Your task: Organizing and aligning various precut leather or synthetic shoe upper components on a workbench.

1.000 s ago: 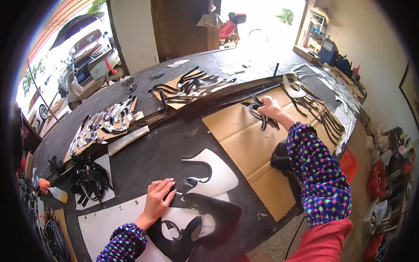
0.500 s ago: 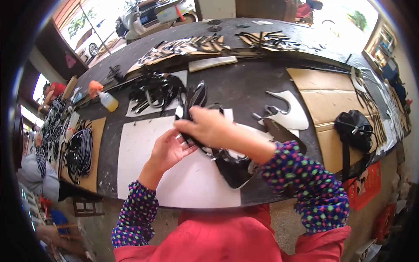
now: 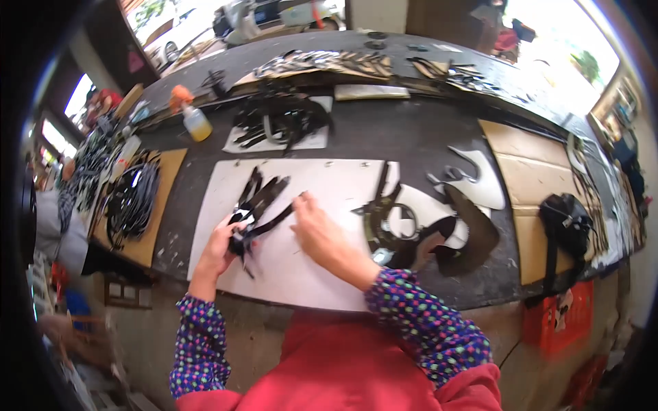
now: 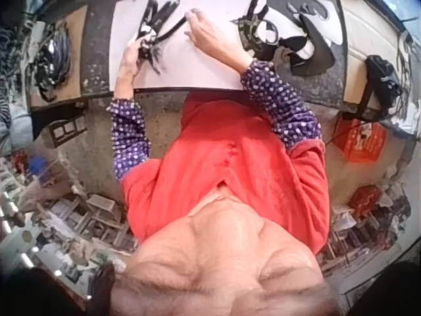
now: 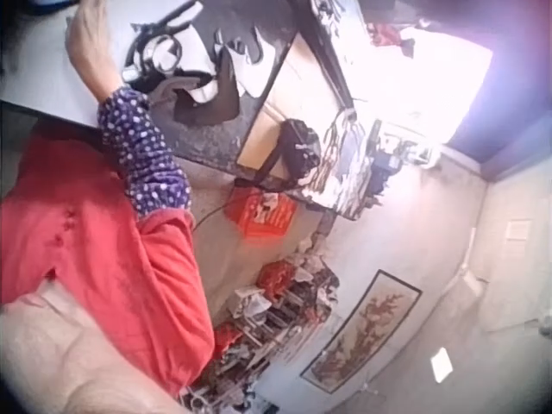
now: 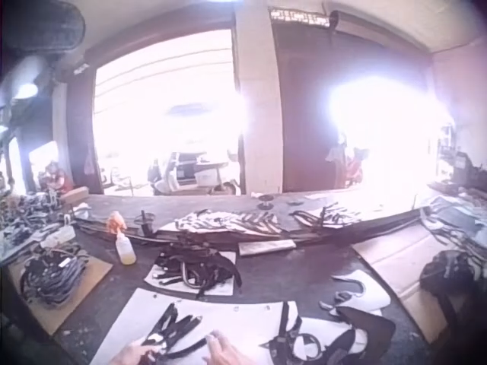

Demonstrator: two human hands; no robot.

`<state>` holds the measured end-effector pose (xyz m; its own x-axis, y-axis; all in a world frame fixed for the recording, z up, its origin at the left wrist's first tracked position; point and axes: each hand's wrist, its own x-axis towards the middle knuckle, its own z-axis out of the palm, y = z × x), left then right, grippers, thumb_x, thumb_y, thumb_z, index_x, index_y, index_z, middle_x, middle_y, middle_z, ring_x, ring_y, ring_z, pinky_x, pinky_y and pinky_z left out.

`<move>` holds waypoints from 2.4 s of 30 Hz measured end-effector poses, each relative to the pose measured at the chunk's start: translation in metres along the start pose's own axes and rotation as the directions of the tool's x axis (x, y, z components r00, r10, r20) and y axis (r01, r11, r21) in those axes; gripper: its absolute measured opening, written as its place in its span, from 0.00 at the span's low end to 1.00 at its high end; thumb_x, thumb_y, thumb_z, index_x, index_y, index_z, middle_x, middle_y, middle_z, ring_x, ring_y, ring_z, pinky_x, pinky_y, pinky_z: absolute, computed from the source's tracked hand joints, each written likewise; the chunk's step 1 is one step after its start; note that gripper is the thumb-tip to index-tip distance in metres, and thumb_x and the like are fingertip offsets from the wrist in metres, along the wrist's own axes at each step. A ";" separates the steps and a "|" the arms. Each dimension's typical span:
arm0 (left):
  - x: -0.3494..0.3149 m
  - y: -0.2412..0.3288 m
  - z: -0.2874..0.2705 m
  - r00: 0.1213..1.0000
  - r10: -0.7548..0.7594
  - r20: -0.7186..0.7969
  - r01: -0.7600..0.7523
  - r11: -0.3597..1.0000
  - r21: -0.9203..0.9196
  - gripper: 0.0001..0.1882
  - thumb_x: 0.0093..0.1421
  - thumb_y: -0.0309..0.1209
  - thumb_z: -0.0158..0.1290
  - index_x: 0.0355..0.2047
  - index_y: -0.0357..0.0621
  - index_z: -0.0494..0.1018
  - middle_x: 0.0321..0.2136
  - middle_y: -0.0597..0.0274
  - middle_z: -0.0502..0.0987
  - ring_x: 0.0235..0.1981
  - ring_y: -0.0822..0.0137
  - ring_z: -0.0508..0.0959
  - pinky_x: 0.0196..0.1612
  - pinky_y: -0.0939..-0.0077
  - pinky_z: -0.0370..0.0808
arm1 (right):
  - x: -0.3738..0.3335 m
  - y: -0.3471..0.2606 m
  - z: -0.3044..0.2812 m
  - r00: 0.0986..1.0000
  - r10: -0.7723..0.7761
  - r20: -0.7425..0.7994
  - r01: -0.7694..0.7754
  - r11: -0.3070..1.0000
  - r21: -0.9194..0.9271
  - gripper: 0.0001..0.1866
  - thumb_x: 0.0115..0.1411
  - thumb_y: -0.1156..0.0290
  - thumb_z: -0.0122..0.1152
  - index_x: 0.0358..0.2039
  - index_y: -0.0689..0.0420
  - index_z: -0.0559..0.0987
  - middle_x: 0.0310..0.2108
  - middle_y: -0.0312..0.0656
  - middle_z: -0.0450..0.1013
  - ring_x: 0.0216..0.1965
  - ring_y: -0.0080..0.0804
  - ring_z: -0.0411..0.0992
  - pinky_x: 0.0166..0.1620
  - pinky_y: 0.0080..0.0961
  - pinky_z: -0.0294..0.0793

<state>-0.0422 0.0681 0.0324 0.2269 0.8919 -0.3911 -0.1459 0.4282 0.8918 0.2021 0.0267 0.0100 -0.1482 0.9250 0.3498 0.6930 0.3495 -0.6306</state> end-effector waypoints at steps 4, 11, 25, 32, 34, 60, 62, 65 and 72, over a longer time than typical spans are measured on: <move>-0.007 0.008 -0.022 0.996 0.057 -0.065 -0.041 0.975 0.216 0.19 0.57 0.26 0.55 0.50 0.40 0.72 0.33 0.67 0.78 0.30 0.75 0.77 0.32 0.79 0.76 | 0.024 0.018 0.039 0.972 -0.173 0.161 0.206 0.954 -0.218 0.18 0.59 0.74 0.57 0.50 0.65 0.71 0.52 0.56 0.68 0.47 0.49 0.75 0.44 0.37 0.81; -0.001 0.036 -0.048 0.956 0.256 -0.142 -0.106 0.753 0.649 0.22 0.54 0.23 0.50 0.52 0.35 0.72 0.33 0.67 0.77 0.32 0.74 0.73 0.38 0.81 0.71 | 0.009 0.012 0.016 0.988 -0.109 0.107 0.134 0.956 -0.260 0.08 0.58 0.79 0.53 0.39 0.63 0.70 0.39 0.51 0.70 0.37 0.45 0.78 0.38 0.36 0.80; -0.023 -0.041 0.109 0.720 0.424 0.550 -0.651 0.138 0.746 0.16 0.61 0.30 0.58 0.50 0.43 0.77 0.35 0.54 0.80 0.40 0.55 0.78 0.46 0.62 0.72 | -0.029 0.017 -0.083 0.974 -0.114 0.197 0.079 0.980 0.181 0.09 0.59 0.77 0.54 0.40 0.65 0.74 0.40 0.56 0.75 0.42 0.54 0.76 0.44 0.42 0.75; -0.039 -0.015 0.102 0.646 0.581 0.495 -0.637 0.052 0.769 0.14 0.59 0.26 0.59 0.47 0.46 0.80 0.29 0.58 0.78 0.32 0.58 0.77 0.36 0.66 0.74 | -0.095 0.056 -0.165 0.975 0.184 -0.126 -0.204 0.965 -0.164 0.08 0.65 0.71 0.56 0.41 0.61 0.76 0.37 0.49 0.76 0.40 0.48 0.75 0.43 0.39 0.74; -0.039 -0.008 0.100 0.581 0.602 0.547 -0.624 -0.103 0.775 0.15 0.58 0.26 0.59 0.47 0.47 0.80 0.30 0.61 0.78 0.33 0.60 0.77 0.36 0.68 0.73 | -0.104 0.058 -0.175 0.965 0.236 -0.114 -0.251 0.956 -0.149 0.07 0.64 0.71 0.57 0.40 0.60 0.77 0.35 0.48 0.76 0.39 0.47 0.75 0.43 0.38 0.73; 0.002 -0.073 0.227 0.644 0.621 0.447 -0.616 0.074 0.784 0.10 0.59 0.31 0.59 0.39 0.42 0.75 0.33 0.61 0.77 0.38 0.58 0.75 0.44 0.64 0.70 | -0.165 0.092 -0.184 0.986 0.157 -0.061 -0.168 0.928 -0.333 0.30 0.50 0.71 0.73 0.53 0.59 0.72 0.44 0.45 0.72 0.46 0.45 0.69 0.52 0.38 0.67; 0.032 -0.066 0.233 0.713 0.634 0.300 -0.445 0.078 0.892 0.13 0.58 0.34 0.61 0.40 0.41 0.74 0.39 0.55 0.76 0.41 0.55 0.74 0.44 0.62 0.71 | -0.161 0.094 -0.181 0.997 0.044 -0.059 -0.062 0.937 -0.343 0.28 0.48 0.77 0.71 0.50 0.60 0.72 0.41 0.44 0.72 0.44 0.45 0.69 0.50 0.38 0.67; 0.057 -0.062 0.239 0.782 0.576 0.238 -0.447 0.252 0.859 0.12 0.59 0.32 0.60 0.40 0.40 0.74 0.38 0.54 0.75 0.43 0.54 0.73 0.46 0.61 0.71 | -0.172 0.106 -0.180 0.978 0.183 -0.105 -0.198 0.967 -0.162 0.26 0.43 0.83 0.67 0.45 0.59 0.72 0.40 0.44 0.72 0.45 0.45 0.69 0.49 0.36 0.67; 0.077 -0.035 0.233 0.881 0.435 0.189 -0.472 0.763 0.443 0.05 0.64 0.26 0.53 0.36 0.36 0.71 0.26 0.55 0.80 0.25 0.67 0.81 0.31 0.73 0.77 | -0.163 0.108 -0.176 0.995 -0.049 -0.092 0.033 0.985 -0.171 0.16 0.46 0.85 0.63 0.37 0.59 0.75 0.36 0.42 0.75 0.36 0.42 0.71 0.44 0.36 0.67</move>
<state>0.2045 0.0877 0.0244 0.3182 0.9441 0.0863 0.2082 -0.1583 0.9652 0.4254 -0.1121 0.0067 -0.1165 0.8890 0.4428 0.7981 0.3492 -0.4911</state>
